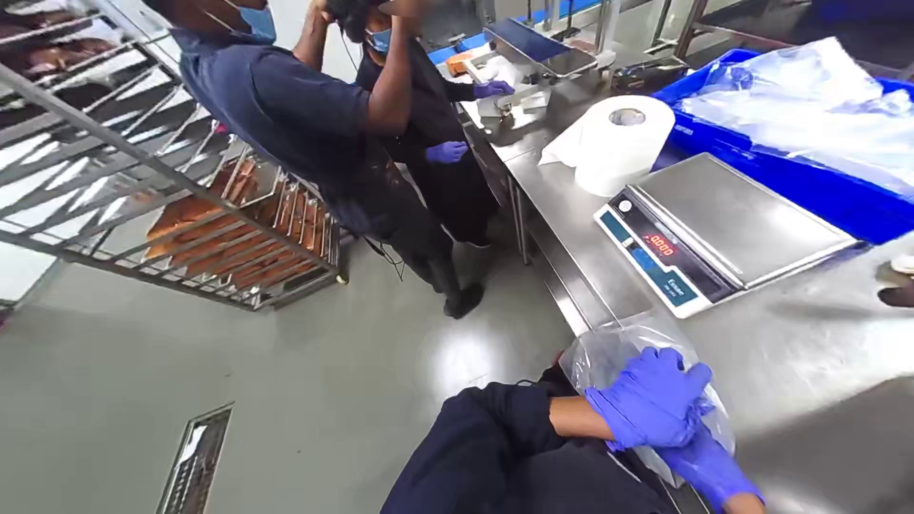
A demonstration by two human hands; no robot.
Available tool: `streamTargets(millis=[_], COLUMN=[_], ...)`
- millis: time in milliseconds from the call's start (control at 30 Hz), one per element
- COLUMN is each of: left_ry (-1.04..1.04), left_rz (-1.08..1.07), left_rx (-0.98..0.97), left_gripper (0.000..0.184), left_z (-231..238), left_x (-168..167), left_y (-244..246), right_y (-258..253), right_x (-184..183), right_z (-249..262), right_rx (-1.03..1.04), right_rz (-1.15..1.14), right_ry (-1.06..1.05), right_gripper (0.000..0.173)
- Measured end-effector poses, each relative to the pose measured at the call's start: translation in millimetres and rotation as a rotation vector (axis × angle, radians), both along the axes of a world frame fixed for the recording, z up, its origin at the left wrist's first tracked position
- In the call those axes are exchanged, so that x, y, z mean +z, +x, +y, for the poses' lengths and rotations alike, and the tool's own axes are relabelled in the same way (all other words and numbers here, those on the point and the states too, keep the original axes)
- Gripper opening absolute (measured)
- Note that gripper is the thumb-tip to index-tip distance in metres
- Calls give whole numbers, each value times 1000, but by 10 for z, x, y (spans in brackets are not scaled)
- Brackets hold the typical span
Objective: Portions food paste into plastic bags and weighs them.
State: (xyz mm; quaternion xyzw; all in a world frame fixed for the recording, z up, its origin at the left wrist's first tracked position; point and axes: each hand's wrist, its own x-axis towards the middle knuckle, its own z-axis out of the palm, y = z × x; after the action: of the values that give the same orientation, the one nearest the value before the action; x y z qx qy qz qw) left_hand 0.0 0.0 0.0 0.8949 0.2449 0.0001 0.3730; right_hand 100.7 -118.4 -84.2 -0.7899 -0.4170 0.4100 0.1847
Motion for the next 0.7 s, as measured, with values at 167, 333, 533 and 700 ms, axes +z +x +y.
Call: streamTargets(millis=[167,333,533,700], left_ry=[-69,-78,-66,-72], left_rz=[-55,-59,-37,6], left_rx=[180,195,27,-67], left_gripper=[48,47,44,42], left_z=[185,154,15,-20], left_x=[50,115,55,115], left_y=[-105,-157,-192,-208], right_y=[110,104,35,238], right_x=[218,243,90,63], right_z=[-142,-173,-158,-232], right_rx=[159,-181,-464,-450], right_rz=[8,-411,-63,-5], right_ry=[872,894,830,975], right_gripper=[42,74,42,38])
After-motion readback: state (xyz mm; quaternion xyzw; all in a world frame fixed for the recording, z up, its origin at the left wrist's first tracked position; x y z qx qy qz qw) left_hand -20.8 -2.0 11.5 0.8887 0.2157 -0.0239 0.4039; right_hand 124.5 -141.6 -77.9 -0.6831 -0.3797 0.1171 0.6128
